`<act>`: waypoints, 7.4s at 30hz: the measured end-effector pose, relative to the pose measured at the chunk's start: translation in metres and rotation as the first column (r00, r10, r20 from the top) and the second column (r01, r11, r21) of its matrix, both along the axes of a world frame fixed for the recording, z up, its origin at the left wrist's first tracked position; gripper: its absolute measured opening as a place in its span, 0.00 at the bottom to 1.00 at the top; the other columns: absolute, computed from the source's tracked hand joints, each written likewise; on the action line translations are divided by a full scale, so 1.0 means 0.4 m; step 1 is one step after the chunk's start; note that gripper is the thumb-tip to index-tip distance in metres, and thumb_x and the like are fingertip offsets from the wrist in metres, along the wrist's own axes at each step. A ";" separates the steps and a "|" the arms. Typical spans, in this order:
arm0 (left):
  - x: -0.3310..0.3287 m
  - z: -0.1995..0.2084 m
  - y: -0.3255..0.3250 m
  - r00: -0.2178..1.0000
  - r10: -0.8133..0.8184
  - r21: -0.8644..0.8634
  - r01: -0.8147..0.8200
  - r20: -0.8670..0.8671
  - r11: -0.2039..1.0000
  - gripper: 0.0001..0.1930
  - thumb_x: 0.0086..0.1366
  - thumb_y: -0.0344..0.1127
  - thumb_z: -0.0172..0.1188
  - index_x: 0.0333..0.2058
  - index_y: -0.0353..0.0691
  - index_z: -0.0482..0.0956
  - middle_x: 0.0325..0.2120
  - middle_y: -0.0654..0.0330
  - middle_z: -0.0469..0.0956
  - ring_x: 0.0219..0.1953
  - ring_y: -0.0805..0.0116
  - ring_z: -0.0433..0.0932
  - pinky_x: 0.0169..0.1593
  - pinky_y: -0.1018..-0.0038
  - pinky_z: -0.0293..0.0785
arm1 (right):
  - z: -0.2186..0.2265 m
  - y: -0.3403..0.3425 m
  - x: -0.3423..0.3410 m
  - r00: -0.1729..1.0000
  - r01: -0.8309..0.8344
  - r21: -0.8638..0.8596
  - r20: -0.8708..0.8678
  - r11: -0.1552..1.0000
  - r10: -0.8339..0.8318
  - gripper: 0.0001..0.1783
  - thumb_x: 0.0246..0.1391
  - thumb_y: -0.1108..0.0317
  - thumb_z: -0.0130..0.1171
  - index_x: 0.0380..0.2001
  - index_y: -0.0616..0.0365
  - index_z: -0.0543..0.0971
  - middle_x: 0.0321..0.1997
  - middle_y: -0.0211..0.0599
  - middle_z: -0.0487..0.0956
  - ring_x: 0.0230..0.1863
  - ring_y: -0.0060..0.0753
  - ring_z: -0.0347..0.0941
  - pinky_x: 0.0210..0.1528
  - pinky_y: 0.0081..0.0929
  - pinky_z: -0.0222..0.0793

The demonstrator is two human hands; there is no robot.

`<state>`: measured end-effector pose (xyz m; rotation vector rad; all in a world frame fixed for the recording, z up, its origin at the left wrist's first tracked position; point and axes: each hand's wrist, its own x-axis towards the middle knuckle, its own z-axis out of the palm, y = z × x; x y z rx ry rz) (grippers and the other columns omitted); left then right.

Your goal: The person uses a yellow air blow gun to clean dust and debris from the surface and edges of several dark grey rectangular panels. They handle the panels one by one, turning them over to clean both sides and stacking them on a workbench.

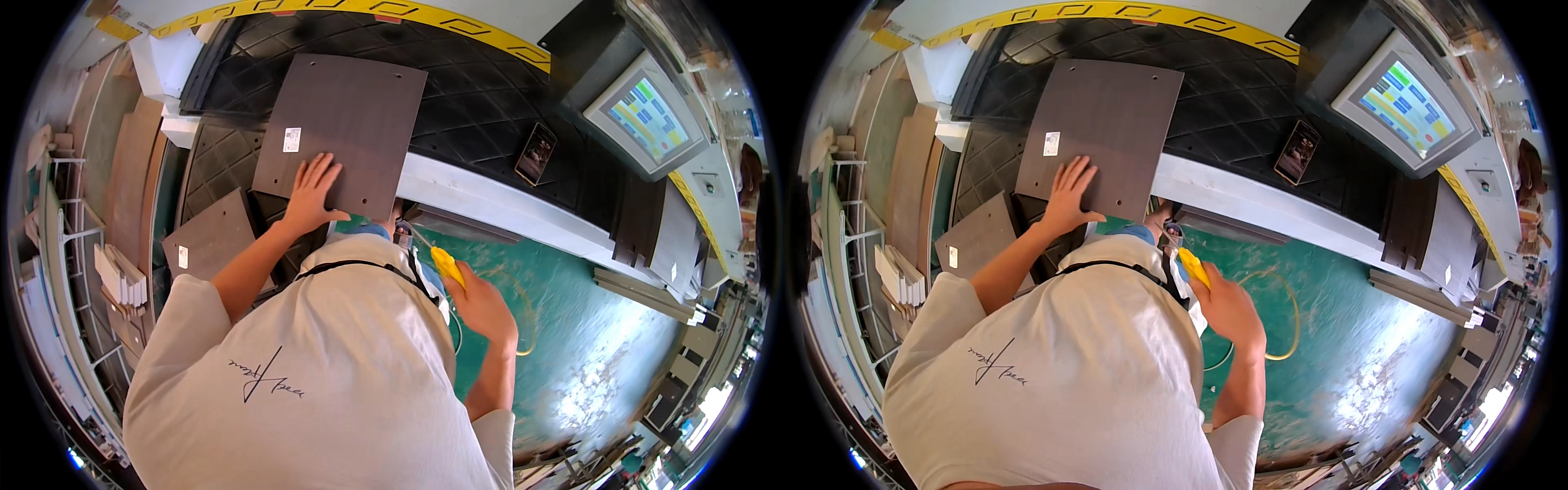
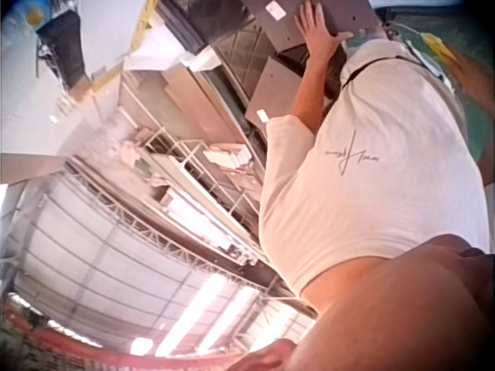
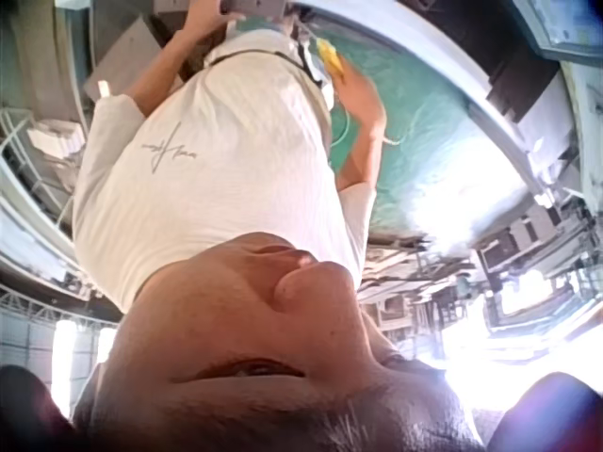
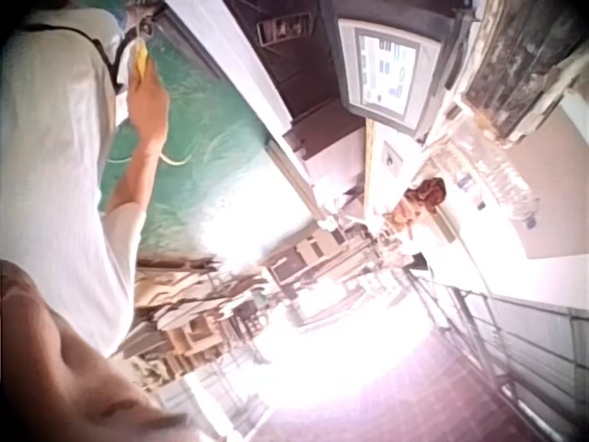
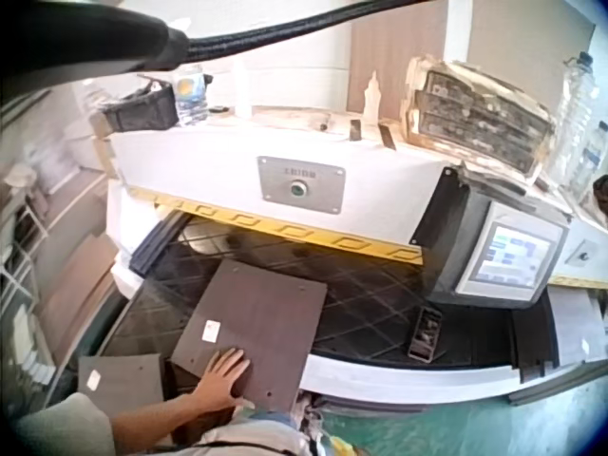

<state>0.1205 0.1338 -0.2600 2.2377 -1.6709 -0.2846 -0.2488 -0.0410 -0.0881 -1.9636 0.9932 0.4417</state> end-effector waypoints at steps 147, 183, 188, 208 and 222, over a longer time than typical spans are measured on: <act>0.152 -0.155 -0.109 0.731 0.680 -0.076 -0.676 0.060 0.733 0.65 0.50 0.82 0.66 0.77 0.47 0.56 0.72 0.19 0.47 0.78 0.24 0.42 0.71 0.22 0.34 | -0.162 -0.009 0.365 0.505 0.506 0.563 0.421 0.654 -0.753 0.20 0.79 0.53 0.48 0.58 0.57 0.72 0.27 0.27 0.74 0.23 0.21 0.73 0.22 0.19 0.61; 0.318 -0.182 -0.347 0.646 0.757 -0.088 -0.752 0.098 0.653 0.71 0.43 0.88 0.64 0.78 0.50 0.53 0.74 0.24 0.46 0.80 0.31 0.40 0.77 0.34 0.36 | 0.089 -0.018 0.569 0.291 0.034 0.820 0.539 0.572 -0.790 0.40 0.54 0.82 0.47 0.73 0.67 0.58 0.68 0.56 0.71 0.69 0.54 0.72 0.47 0.42 0.89; 0.310 -0.175 -0.350 0.656 0.750 -0.095 -0.744 0.085 0.662 0.71 0.43 0.90 0.62 0.77 0.49 0.53 0.74 0.21 0.45 0.79 0.30 0.41 0.77 0.36 0.35 | 0.118 -0.013 0.620 0.244 0.080 0.790 0.576 0.608 -0.781 0.38 0.54 0.83 0.44 0.71 0.65 0.59 0.68 0.53 0.71 0.69 0.50 0.72 0.41 0.41 0.91; 0.306 -0.163 -0.347 0.653 0.756 -0.117 -0.748 0.038 0.653 0.67 0.45 0.77 0.74 0.77 0.51 0.53 0.75 0.25 0.46 0.80 0.33 0.38 0.77 0.36 0.35 | 0.197 -0.062 0.680 0.181 0.127 0.742 0.635 0.659 -0.751 0.37 0.54 0.84 0.43 0.70 0.63 0.58 0.67 0.51 0.70 0.68 0.47 0.73 0.38 0.42 0.92; 0.314 -0.175 -0.346 0.649 0.758 -0.104 -0.751 0.071 0.652 0.68 0.45 0.84 0.68 0.77 0.49 0.54 0.74 0.22 0.46 0.80 0.31 0.40 0.77 0.36 0.35 | -0.020 -0.061 0.464 0.592 0.079 0.778 0.467 0.624 -0.657 0.31 0.64 0.77 0.51 0.71 0.63 0.64 0.61 0.47 0.78 0.60 0.40 0.79 0.39 0.29 0.87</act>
